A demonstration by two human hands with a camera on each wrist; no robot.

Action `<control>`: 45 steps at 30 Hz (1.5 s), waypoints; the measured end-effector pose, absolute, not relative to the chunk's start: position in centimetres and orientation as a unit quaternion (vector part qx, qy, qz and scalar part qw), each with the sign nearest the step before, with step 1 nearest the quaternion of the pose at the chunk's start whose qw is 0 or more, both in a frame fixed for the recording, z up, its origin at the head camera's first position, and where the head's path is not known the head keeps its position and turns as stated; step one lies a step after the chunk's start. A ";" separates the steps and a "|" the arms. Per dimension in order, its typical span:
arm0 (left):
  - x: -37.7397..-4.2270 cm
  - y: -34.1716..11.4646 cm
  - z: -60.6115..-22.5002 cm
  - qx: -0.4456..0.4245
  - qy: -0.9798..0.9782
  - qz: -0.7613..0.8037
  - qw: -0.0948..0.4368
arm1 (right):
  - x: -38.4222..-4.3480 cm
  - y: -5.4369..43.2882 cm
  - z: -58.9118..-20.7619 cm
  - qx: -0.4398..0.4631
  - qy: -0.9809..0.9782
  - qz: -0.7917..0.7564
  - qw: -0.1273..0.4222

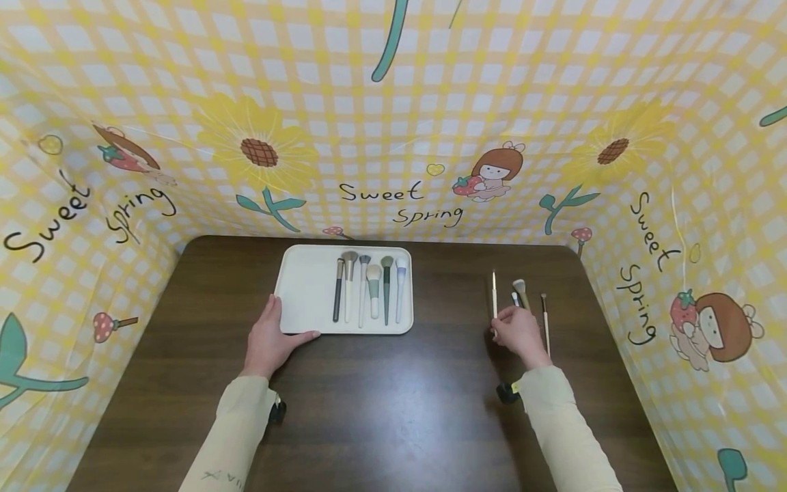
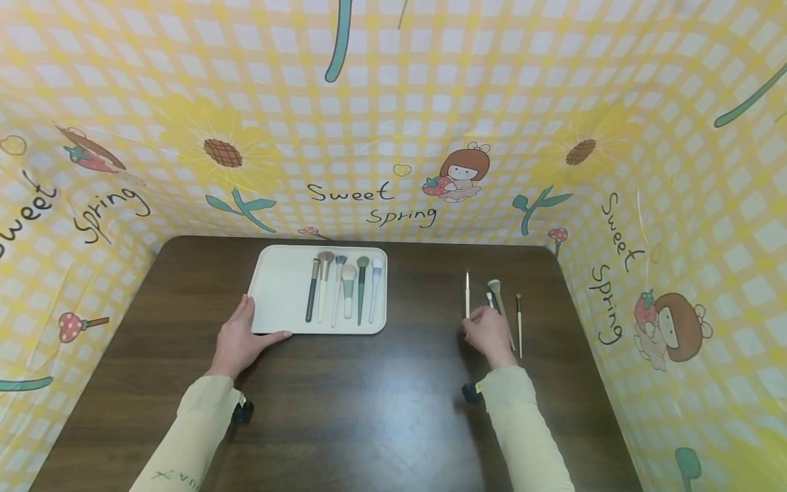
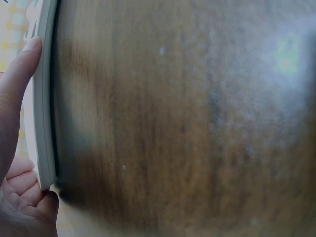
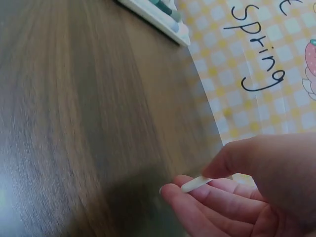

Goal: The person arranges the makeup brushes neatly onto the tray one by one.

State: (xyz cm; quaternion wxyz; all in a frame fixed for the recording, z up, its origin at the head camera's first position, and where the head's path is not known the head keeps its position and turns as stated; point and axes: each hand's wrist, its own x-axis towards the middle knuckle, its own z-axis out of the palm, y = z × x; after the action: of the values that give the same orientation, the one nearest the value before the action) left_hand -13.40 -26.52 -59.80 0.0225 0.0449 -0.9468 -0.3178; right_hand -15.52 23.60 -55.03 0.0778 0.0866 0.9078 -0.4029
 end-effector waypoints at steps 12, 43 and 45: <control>-13.4 -26.6 -60.0 0.044 -0.947 -0.319 0.026 | -15.7 21.4 -55.9 0.096 0.847 -0.518 0.074; -13.5 -26.6 -60.0 0.039 -0.948 -0.315 0.027 | -16.1 17.0 -56.0 0.036 0.851 -0.522 0.052; -13.5 -26.6 -60.1 0.038 -0.948 -0.314 0.028 | -16.1 16.7 -56.1 0.034 0.844 -0.532 0.056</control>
State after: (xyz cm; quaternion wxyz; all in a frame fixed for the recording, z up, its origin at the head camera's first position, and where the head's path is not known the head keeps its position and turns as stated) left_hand -13.52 -26.60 -60.05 0.0279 0.0380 -0.9483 -0.3137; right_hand -16.10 16.71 -56.11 0.0561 0.0337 0.8445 -0.5316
